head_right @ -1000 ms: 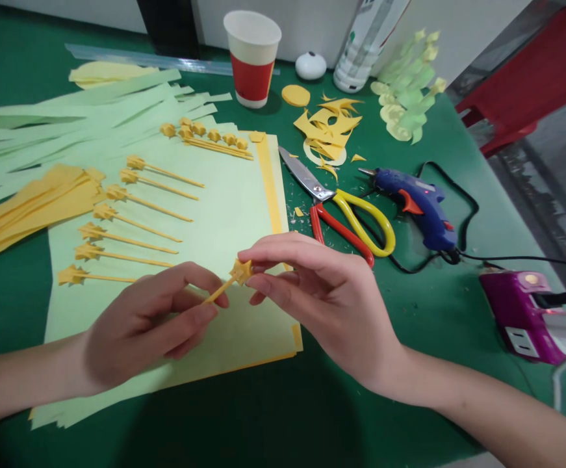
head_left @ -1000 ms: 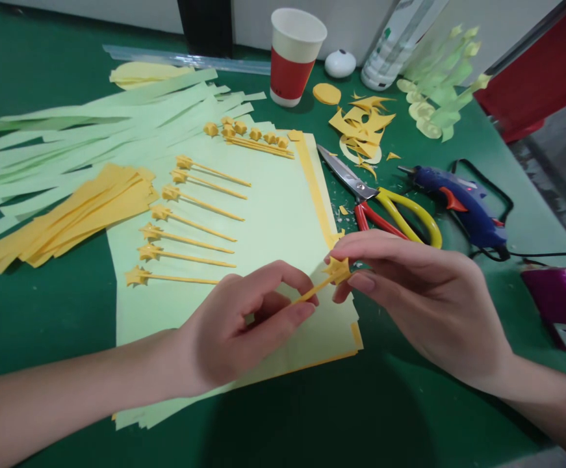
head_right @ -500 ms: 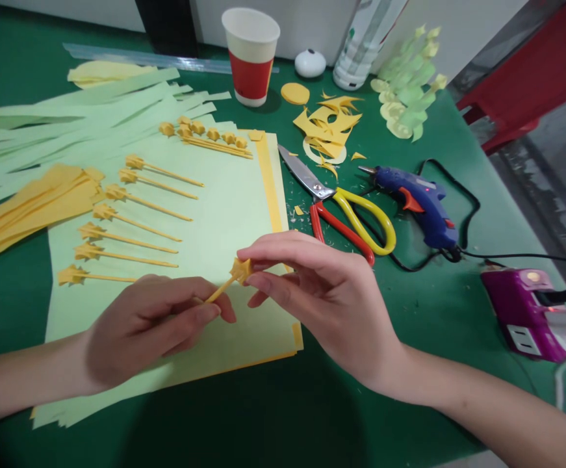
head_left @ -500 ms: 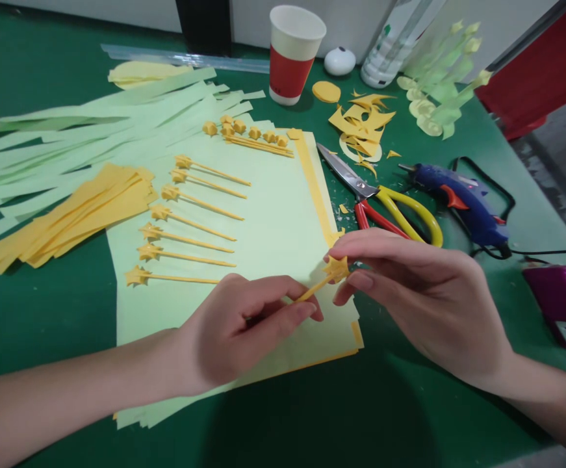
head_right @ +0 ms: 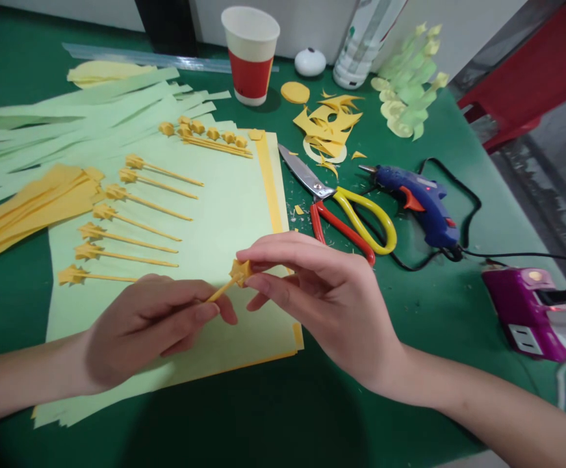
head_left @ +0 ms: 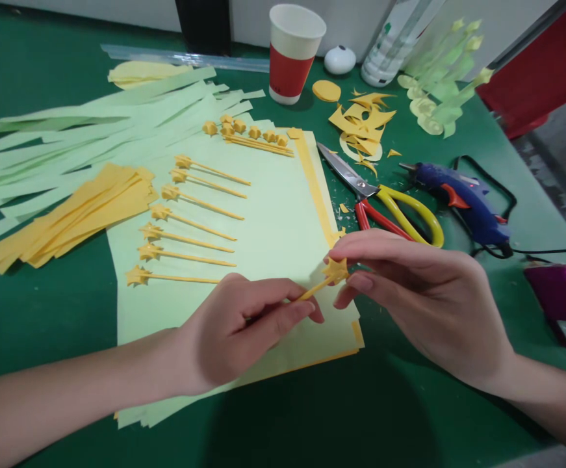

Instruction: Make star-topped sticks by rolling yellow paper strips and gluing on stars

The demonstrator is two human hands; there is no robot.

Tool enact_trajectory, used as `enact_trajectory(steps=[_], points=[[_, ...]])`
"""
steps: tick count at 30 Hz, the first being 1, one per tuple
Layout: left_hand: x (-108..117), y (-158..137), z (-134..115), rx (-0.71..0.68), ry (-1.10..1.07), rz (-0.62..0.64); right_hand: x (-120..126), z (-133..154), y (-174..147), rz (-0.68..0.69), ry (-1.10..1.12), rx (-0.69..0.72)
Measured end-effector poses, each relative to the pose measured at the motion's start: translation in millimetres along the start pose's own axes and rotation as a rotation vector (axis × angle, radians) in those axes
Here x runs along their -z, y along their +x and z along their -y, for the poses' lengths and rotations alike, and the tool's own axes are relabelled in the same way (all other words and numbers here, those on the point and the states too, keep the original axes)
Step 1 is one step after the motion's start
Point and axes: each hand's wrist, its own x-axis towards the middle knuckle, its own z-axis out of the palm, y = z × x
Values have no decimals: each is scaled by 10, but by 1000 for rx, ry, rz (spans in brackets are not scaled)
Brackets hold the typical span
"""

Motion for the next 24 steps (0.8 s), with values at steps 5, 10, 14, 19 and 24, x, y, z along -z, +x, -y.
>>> enact_trajectory(steps=[5, 10, 14, 19, 24], points=[[-7, 5, 12, -5, -5, -9, -8, 3, 1, -1, 23, 2], [-11, 8, 11, 9, -42, 6, 13, -13, -4, -8, -39, 10], [-5, 9, -6, 57, -118, 31, 38, -8, 12, -6, -104, 30], [19, 1, -18, 33, -238, 122, 76, 33, 48, 21, -178, 81], [25, 1, -9, -25, -183, 157, 98, 55, 67, 31, -171, 73]])
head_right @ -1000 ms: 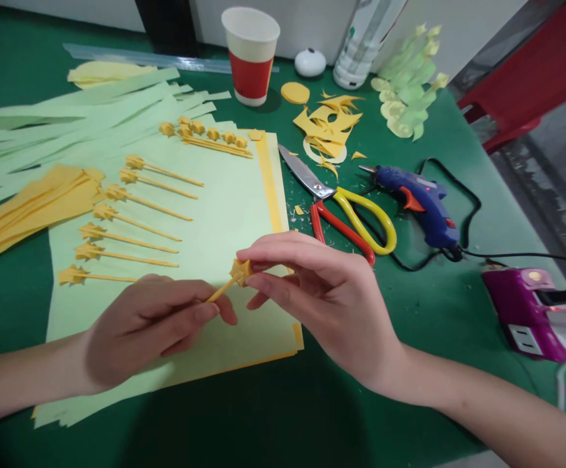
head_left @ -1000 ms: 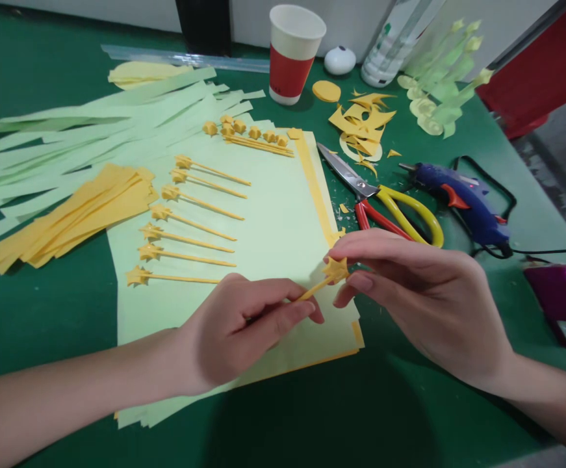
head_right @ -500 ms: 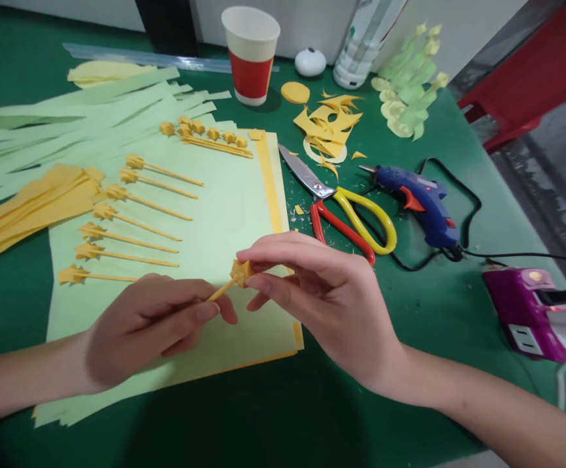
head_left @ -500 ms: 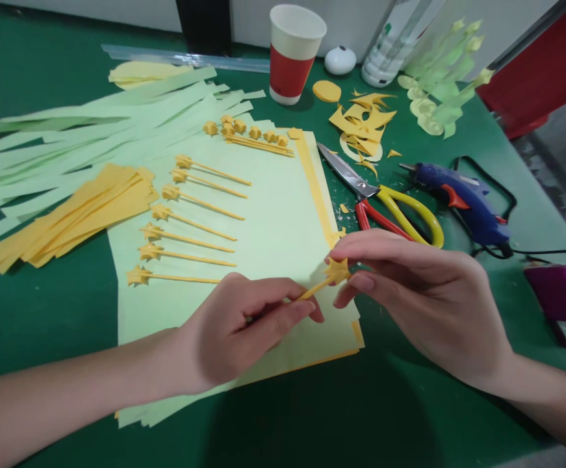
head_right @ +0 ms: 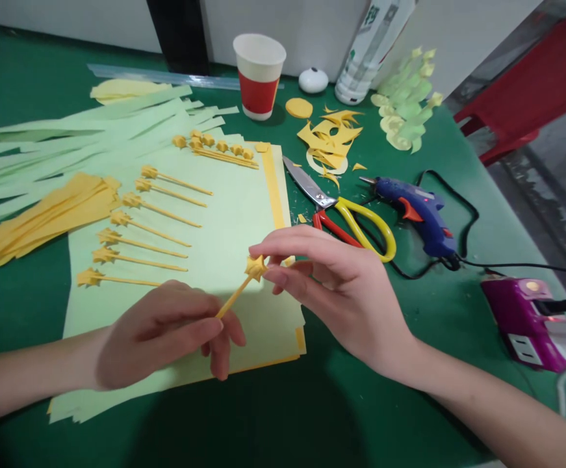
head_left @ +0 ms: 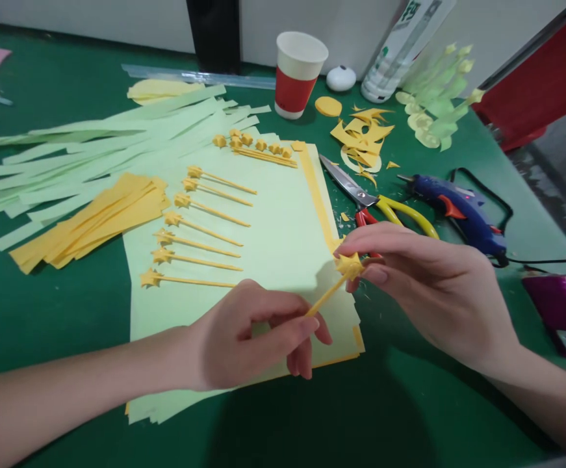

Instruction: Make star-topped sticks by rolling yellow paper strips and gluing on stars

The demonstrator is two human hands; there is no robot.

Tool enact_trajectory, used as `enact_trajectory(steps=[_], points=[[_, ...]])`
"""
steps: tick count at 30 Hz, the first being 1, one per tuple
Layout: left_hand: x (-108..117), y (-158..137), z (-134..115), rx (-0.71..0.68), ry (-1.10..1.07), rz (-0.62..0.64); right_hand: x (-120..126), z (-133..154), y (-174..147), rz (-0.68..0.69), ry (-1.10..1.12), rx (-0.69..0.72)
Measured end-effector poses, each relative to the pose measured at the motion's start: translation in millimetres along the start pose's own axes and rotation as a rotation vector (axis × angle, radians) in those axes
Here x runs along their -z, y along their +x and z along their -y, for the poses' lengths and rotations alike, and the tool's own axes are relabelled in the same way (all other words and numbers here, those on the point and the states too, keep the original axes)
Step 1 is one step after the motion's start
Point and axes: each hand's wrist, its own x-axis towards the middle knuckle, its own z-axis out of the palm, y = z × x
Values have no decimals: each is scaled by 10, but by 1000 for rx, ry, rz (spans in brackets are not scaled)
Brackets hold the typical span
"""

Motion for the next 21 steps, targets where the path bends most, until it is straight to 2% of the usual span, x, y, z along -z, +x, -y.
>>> enact_trajectory(steps=[5, 8, 12, 21], points=[[4, 22, 59, -148, 14, -12, 4, -55, -8, -17, 148, -122], [0, 43, 98, -218, -6, -59, -20, -82, -14, -52, 118, -147], [-3, 64, 118, -231, -10, -72, -127, -67, -47, 7, 42, -115], [12, 53, 117, -252, 71, -38, -319, -58, -124, 3, 144, -10]])
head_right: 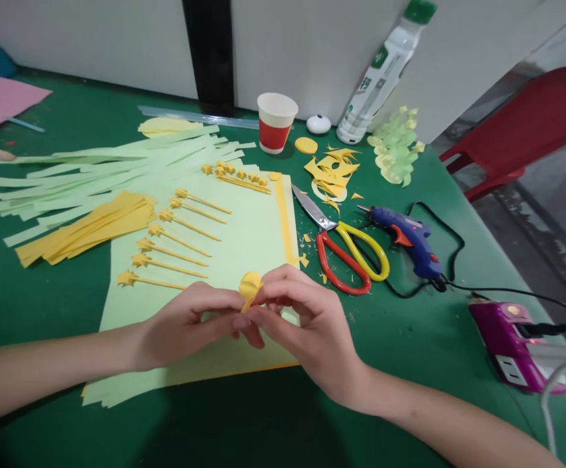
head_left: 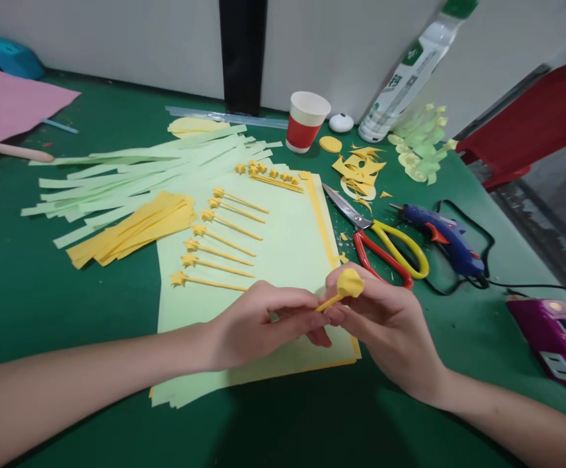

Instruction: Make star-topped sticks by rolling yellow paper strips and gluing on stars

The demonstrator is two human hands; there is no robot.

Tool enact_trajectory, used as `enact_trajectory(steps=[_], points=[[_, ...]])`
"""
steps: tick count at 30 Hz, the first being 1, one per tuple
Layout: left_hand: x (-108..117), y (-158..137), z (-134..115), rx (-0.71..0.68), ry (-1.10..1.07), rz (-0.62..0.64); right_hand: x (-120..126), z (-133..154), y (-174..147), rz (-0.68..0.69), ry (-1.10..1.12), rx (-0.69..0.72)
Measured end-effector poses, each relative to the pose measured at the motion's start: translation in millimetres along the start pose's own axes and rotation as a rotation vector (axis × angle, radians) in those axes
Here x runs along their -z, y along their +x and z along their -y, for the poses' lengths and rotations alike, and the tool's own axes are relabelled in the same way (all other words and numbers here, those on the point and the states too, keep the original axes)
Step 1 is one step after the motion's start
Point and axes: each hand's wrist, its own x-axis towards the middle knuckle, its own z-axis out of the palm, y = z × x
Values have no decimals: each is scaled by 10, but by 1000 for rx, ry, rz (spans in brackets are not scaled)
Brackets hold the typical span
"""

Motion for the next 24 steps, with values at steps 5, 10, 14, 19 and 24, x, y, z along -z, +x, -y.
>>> enact_trajectory(steps=[5, 10, 14, 19, 24], points=[[-6, 2, -28, 30, -54, 2, -34, -1, -7, -16, -32, 59], [-13, 7, -52, 122, -170, 52, -10, 162, 197, -91, -52, 199], [-11, -14, -38, 142, -33, 128, 6, 439, 635, -164, -167, 315], [0, -37, -29, -82, 198, 98, -79, 457, 1328, 198, -860, 165], [2, -39, -5, -187, 237, 69, -191, 132, 1794, 306, -1091, 50]])
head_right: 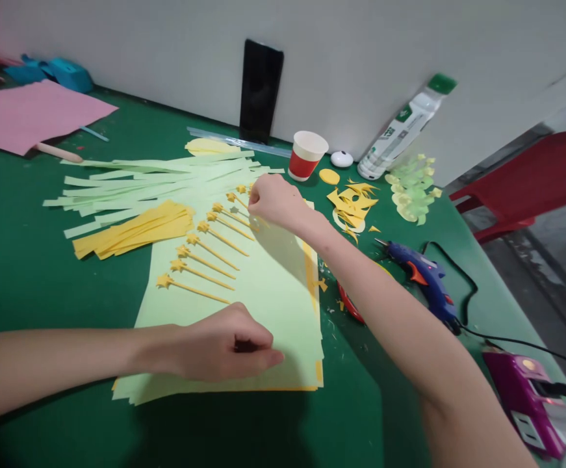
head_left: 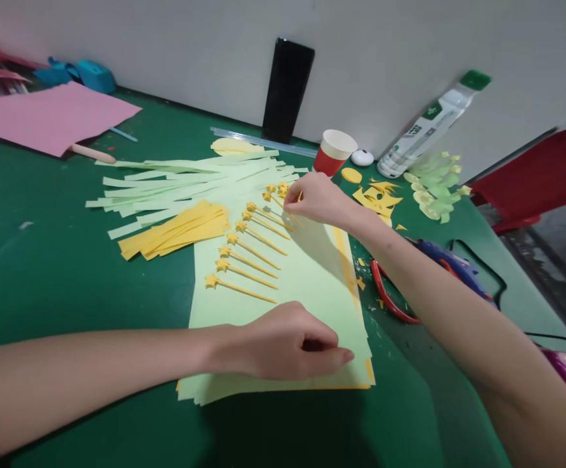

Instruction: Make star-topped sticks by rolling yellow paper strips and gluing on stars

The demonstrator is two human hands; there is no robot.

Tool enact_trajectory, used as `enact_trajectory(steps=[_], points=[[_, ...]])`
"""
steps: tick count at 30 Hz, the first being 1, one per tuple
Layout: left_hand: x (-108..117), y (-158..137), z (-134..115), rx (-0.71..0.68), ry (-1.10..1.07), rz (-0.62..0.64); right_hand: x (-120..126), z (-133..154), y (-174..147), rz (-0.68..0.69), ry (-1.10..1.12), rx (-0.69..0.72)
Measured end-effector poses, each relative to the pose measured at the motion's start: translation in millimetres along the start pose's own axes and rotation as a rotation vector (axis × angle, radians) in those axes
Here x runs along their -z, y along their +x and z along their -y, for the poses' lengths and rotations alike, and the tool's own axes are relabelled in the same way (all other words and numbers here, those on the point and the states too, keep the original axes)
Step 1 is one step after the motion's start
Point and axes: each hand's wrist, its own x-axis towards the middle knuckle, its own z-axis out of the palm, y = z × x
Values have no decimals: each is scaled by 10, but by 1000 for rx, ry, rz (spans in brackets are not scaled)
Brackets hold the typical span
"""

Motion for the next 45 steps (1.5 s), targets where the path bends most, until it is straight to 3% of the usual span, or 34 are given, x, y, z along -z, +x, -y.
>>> enact_trajectory(steps=[5, 17, 29, 38, 45], points=[[-7, -3, 23, -13, 9, -18, -77, -36, 174, 40, -44, -14], [-2, 12, 23, 16, 20, -15, -98, -19, 224, 77, -23, -19], [-8, 8, 21, 31, 12, -9, 61, -82, 236, -60, 54, 9], [-16, 6, 35, 27, 7, -16, -73, -161, 414, -169, -31, 33], [-17, -11, 37, 30, 14, -7, -246, -128, 509, -161, -91, 76]])
